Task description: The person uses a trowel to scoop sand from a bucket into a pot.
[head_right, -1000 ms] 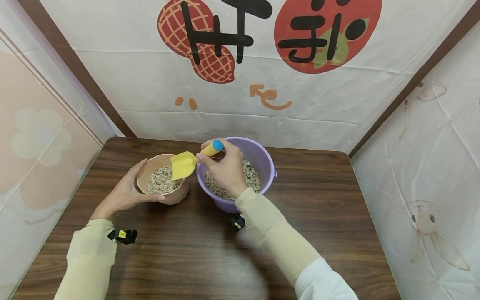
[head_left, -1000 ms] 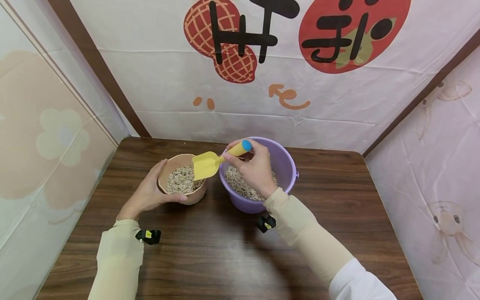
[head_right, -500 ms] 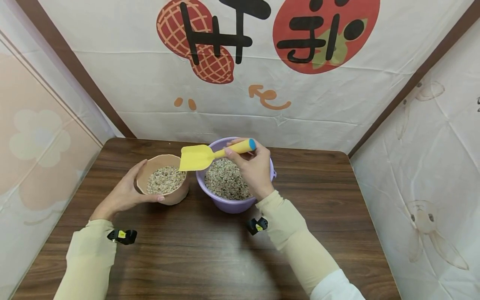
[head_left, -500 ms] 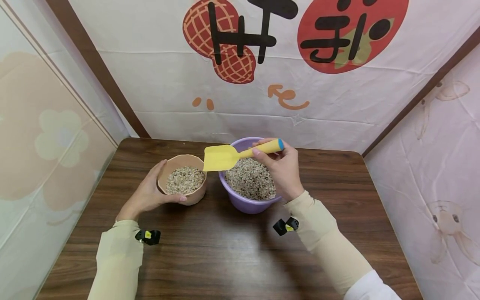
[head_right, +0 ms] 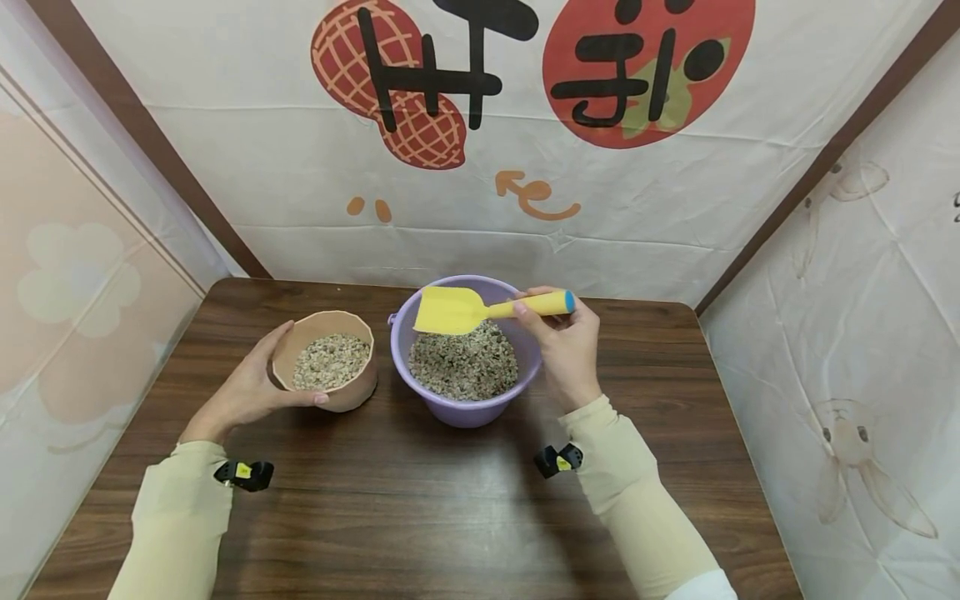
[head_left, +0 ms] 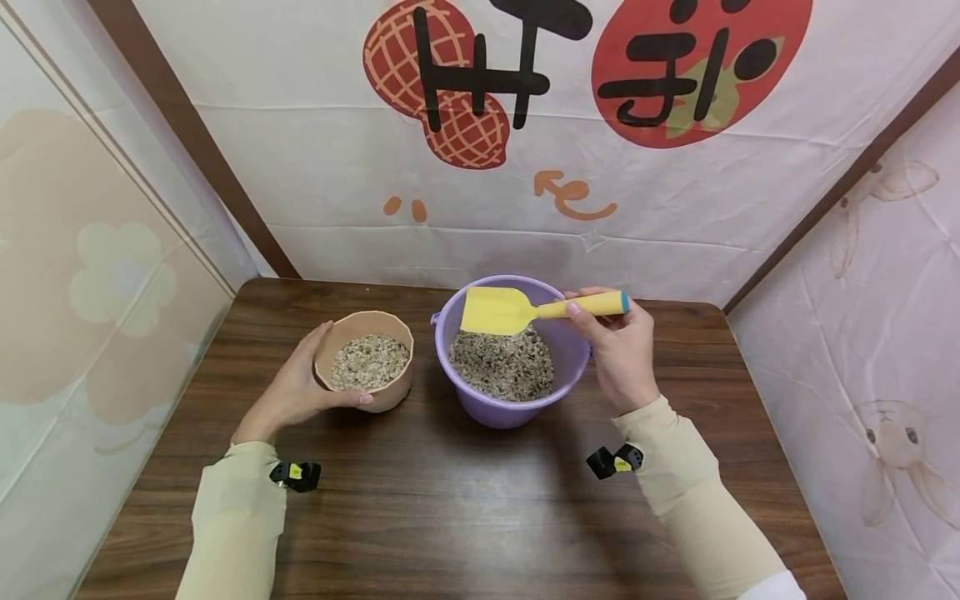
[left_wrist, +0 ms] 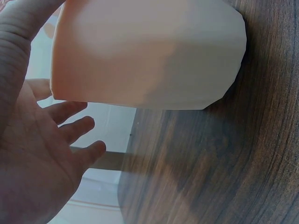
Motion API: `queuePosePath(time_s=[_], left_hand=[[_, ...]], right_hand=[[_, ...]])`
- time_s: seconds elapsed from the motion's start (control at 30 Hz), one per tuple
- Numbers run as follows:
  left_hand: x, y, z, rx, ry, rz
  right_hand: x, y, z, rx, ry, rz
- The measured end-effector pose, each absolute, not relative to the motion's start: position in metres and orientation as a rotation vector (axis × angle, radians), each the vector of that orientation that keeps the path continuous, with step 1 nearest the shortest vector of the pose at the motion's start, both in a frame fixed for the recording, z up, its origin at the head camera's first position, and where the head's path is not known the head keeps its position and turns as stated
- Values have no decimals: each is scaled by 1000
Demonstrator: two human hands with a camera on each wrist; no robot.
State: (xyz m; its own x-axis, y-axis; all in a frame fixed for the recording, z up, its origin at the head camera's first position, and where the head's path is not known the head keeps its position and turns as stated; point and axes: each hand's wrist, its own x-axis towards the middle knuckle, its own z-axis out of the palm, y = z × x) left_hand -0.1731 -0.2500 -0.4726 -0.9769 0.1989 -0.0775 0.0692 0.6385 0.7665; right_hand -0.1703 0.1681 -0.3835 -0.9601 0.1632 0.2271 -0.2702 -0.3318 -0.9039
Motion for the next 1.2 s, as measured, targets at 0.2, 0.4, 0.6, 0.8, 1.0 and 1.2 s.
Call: queuePosePath(time_s=[0.2,0.4,0.6,0.8,1.0,1.2], left_hand=[[-173,-249,-472,219,2701,1243],[-173,-249,-473,229,2699,1253],[-174,-249,-473,232,2700,1254],[-175,-247,-468,256,2713,1223],[-176,-236,-454,304,2786,1163],[-176,-207,-429,404,2788,1229]], right_hand=[[-166,185,-394,51,-1642,2347],[-164,197,-406,-21,-1677,2324],[-163,202,-412,-48,-1681,2308],[-164,204,-411,-43,-1637,2334],[-164,205,-410,-30,-1628,2348],[-163,207,-411,-21,-1656,2319]])
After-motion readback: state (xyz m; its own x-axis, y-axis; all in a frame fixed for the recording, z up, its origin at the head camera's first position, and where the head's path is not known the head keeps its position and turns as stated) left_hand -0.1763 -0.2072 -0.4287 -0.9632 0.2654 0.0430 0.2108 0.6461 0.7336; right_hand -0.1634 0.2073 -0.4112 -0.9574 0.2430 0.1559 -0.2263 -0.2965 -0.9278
